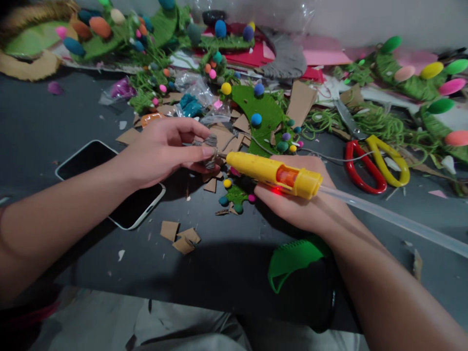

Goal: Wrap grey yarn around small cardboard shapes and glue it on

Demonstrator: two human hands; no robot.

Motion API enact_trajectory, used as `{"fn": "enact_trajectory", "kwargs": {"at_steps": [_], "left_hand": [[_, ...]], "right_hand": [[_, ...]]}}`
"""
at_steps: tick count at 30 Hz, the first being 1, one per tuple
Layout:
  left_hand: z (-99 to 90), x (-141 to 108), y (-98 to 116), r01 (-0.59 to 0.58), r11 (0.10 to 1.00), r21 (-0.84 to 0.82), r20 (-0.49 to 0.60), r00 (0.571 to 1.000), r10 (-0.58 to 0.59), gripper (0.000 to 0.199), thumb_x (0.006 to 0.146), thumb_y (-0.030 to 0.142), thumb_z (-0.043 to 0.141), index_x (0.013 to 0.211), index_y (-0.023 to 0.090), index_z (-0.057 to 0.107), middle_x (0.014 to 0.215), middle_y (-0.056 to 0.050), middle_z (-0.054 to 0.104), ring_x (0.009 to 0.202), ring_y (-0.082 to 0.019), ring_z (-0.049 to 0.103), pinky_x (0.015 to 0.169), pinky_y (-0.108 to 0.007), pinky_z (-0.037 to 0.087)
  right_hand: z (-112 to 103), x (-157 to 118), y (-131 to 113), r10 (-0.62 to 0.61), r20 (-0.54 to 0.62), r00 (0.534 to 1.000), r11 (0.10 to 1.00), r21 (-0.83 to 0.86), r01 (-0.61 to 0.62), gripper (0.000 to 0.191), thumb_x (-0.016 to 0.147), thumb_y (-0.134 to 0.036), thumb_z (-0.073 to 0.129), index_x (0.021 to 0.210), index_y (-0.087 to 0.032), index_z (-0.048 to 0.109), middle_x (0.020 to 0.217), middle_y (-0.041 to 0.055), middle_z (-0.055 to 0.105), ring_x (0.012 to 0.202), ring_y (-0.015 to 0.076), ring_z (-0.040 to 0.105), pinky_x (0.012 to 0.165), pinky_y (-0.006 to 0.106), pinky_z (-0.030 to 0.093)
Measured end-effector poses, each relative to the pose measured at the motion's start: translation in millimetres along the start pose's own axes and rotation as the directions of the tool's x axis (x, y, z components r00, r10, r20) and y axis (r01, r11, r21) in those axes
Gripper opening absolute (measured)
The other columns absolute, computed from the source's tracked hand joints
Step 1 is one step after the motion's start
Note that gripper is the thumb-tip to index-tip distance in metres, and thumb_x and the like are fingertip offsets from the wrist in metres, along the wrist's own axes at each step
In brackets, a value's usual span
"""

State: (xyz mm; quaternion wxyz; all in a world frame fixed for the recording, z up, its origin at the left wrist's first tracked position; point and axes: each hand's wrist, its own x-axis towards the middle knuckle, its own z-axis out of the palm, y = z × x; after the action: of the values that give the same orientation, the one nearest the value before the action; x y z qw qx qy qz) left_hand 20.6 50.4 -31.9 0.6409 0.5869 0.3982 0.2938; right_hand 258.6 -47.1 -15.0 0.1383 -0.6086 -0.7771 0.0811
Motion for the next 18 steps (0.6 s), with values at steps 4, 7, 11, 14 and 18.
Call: {"fn": "enact_trajectory", "kwargs": {"at_steps": [4, 7, 11, 14, 18], "left_hand": [[-0.5, 0.0, 0.2, -0.005, 1.0, 0.011, 0.0, 1.0, 0.005, 0.022, 0.079, 0.015, 0.077, 0.098, 0.017, 0.066, 0.088, -0.002, 0.065, 0.077, -0.019, 0.074, 0.069, -0.035, 0.065], [-0.3, -0.1, -0.1, -0.005, 1.0, 0.002, -0.005, 1.0, 0.005, 0.023, 0.078, 0.015, 0.079, 0.097, 0.017, 0.066, 0.088, -0.002, 0.066, 0.074, -0.018, 0.073, 0.068, -0.033, 0.065], [0.2, -0.6, -0.1, -0.004, 1.0, -0.027, 0.009, 1.0, 0.004, 0.021, 0.079, 0.012, 0.078, 0.096, 0.017, 0.066, 0.088, -0.001, 0.067, 0.071, -0.016, 0.073, 0.067, -0.033, 0.065], [0.4, -0.9, 0.2, -0.008, 0.999, -0.047, 0.023, 1.0, 0.01, 0.021, 0.079, 0.012, 0.078, 0.096, 0.016, 0.066, 0.087, -0.001, 0.067, 0.071, -0.016, 0.072, 0.067, -0.033, 0.065], [0.5, -1.4, 0.7, -0.003, 0.999, -0.046, 0.027, 1.0, 0.005, 0.021, 0.079, 0.012, 0.077, 0.096, 0.017, 0.065, 0.086, -0.001, 0.067, 0.071, -0.016, 0.073, 0.067, -0.033, 0.065]], "right_hand": [[1.6, -1.5, 0.3, -0.013, -0.043, 0.999, 0.999, 0.029, 0.014, 0.018, 0.079, -0.034, 0.056, 0.065, -0.024, 0.062, 0.065, 0.0039, 0.068, 0.063, 0.0237, 0.067, 0.058, 0.036, 0.048], [2.0, -2.7, 0.6, 0.023, -0.064, 0.998, 0.996, 0.084, -0.018, 0.019, 0.079, -0.035, 0.056, 0.066, -0.024, 0.064, 0.066, 0.0032, 0.069, 0.062, 0.0225, 0.067, 0.057, 0.035, 0.049], [1.3, -4.0, 0.6, 0.046, -0.054, 0.998, 0.995, 0.09, -0.041, 0.017, 0.079, -0.037, 0.057, 0.069, -0.026, 0.066, 0.068, 0.0023, 0.07, 0.07, 0.0257, 0.07, 0.062, 0.036, 0.051], [0.8, -3.3, 0.5, 0.058, -0.042, 0.997, 0.993, 0.104, -0.053, 0.017, 0.079, -0.038, 0.057, 0.07, -0.027, 0.066, 0.07, 0.0027, 0.07, 0.072, 0.0266, 0.071, 0.062, 0.037, 0.051], [-0.8, 0.3, -0.4, 0.047, -0.033, 0.998, 0.998, 0.036, -0.045, 0.02, 0.078, -0.038, 0.054, 0.065, -0.026, 0.062, 0.066, 0.0047, 0.067, 0.067, 0.0288, 0.069, 0.062, 0.04, 0.05]]}}
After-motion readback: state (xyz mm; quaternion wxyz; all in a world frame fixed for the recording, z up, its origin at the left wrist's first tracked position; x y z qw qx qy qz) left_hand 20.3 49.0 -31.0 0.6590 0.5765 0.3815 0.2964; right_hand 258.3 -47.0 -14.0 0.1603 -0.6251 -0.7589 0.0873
